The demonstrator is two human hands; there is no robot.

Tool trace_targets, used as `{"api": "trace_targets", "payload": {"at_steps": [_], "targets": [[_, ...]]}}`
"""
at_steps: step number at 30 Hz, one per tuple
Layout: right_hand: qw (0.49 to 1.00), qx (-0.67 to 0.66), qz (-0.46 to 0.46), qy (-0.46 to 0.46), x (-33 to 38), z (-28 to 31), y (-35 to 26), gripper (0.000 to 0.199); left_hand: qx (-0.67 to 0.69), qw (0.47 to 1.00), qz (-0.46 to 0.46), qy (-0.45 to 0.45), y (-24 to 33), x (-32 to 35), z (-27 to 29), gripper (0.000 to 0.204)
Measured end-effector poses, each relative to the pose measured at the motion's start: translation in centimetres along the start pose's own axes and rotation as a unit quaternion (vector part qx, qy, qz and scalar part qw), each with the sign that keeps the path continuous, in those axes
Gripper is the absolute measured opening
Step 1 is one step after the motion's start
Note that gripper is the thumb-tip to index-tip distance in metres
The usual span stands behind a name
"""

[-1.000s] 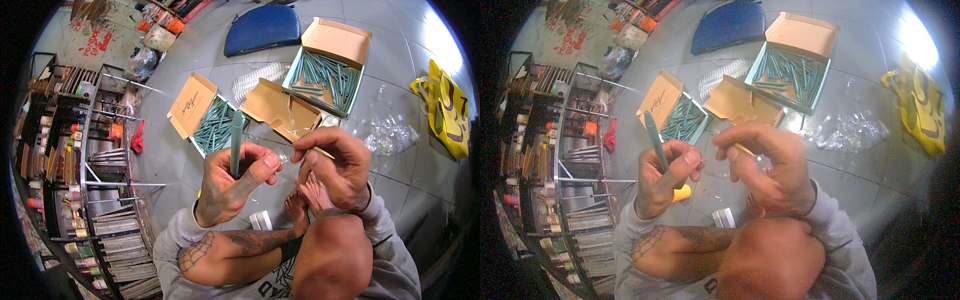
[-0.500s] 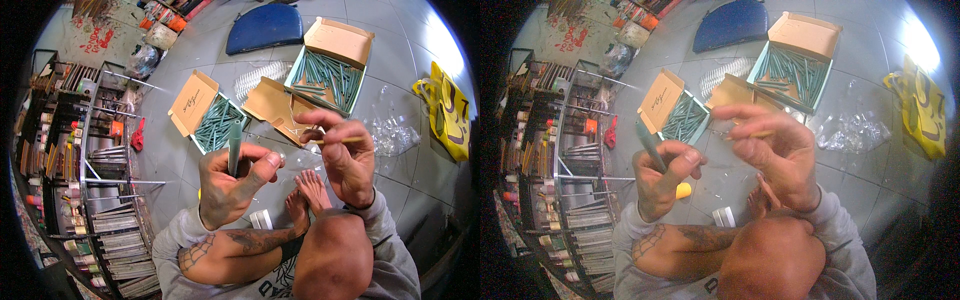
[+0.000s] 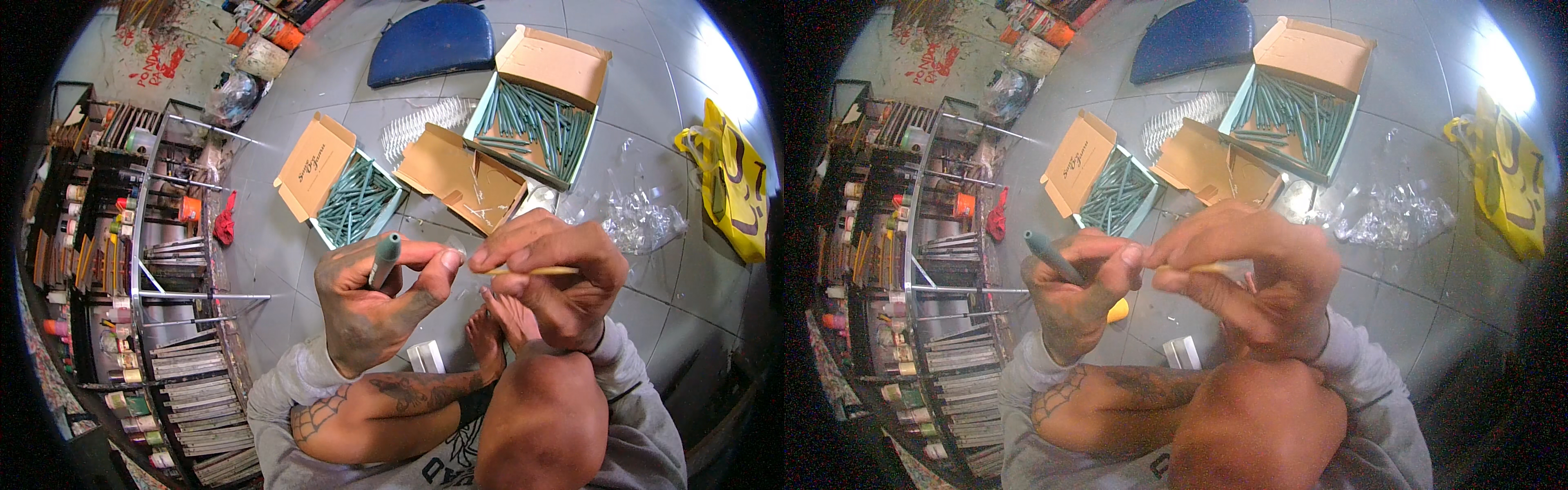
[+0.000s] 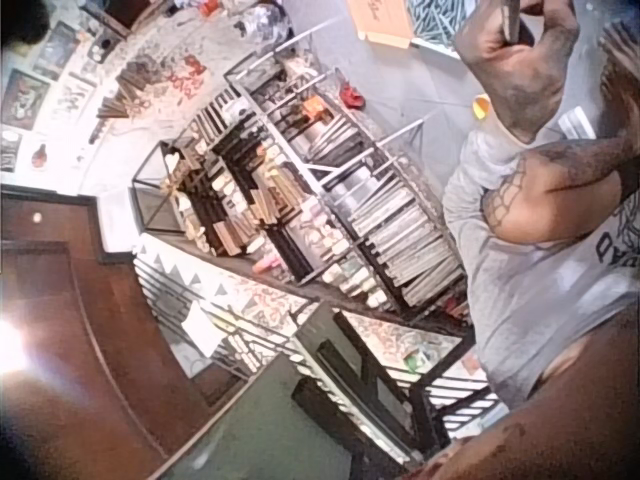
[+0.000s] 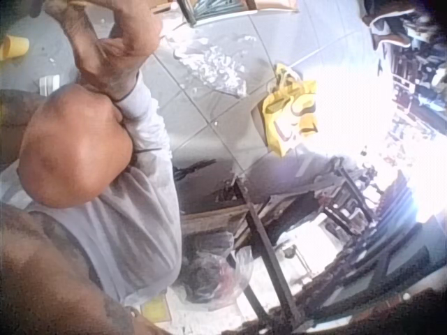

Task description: The person assembles pens by inserting small internal components and a wooden stick into the pen barrels.

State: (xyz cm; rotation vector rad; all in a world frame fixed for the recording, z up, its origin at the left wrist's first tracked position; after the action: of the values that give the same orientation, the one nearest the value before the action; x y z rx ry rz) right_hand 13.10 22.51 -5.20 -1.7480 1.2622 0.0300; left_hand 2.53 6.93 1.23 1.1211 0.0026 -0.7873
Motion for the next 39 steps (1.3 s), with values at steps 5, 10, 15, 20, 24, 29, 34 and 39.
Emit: {"api": "trace_targets", "payload": {"at_steps": [5, 10, 15, 20, 24, 29, 34, 39], "targets": [[0.997, -0.013, -0.072, 0.030, 0.4, -0.5, 0.0, 0.018, 0.008, 1.000, -0.028, 0.001, -0.1, 0.0, 0.0, 0.008], [0.994, 0.003, -0.099, 0.043, 0.8, -0.3, 0.1, 0.017, 0.001, 0.999, -0.039, 0.005, 0.0, -0.1, -0.2, 0.009], [0.991, -0.048, -0.122, 0.036, 0.7, -0.3, 0.2, 0.015, -0.019, 0.995, -0.094, 0.009, 0.6, -0.2, -0.3, 0.009], [0.982, -0.105, -0.146, 0.049, 0.8, -0.6, 0.3, 0.013, -0.061, 0.991, -0.116, 0.001, 1.5, -0.3, -0.4, 0.005], [0.988, -0.079, -0.124, 0.037, 0.8, -0.2, 0.4, 0.013, -0.093, 0.987, -0.133, -0.006, 1.7, -0.2, -0.2, 0.007], [0.990, -0.074, -0.116, 0.033, 0.7, -0.2, 0.4, 0.013, -0.090, 0.984, -0.155, 0.013, 1.6, -0.2, -0.3, 0.015], [0.986, -0.089, -0.130, 0.057, 1.0, -0.3, 0.5, 0.013, -0.086, 0.986, -0.141, -0.004, 2.4, -0.4, -0.4, 0.017], [0.986, -0.084, -0.131, 0.052, 1.0, -0.1, 0.5, 0.012, -0.098, 0.984, -0.144, -0.021, 2.6, -0.5, -0.2, 0.018]]}}
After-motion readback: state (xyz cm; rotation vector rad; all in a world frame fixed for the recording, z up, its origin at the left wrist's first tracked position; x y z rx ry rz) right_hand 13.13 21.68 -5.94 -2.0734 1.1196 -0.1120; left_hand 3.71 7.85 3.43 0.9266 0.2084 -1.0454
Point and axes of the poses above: each hand's wrist, its own x-axis away from the middle knuckle, its own z-axis out of the back of the hand, y = z × x, the point moved 1 cm from there along -x, towards the middle knuckle, and after that the axes turned 15 degrees about y, right-handed, at the moved point
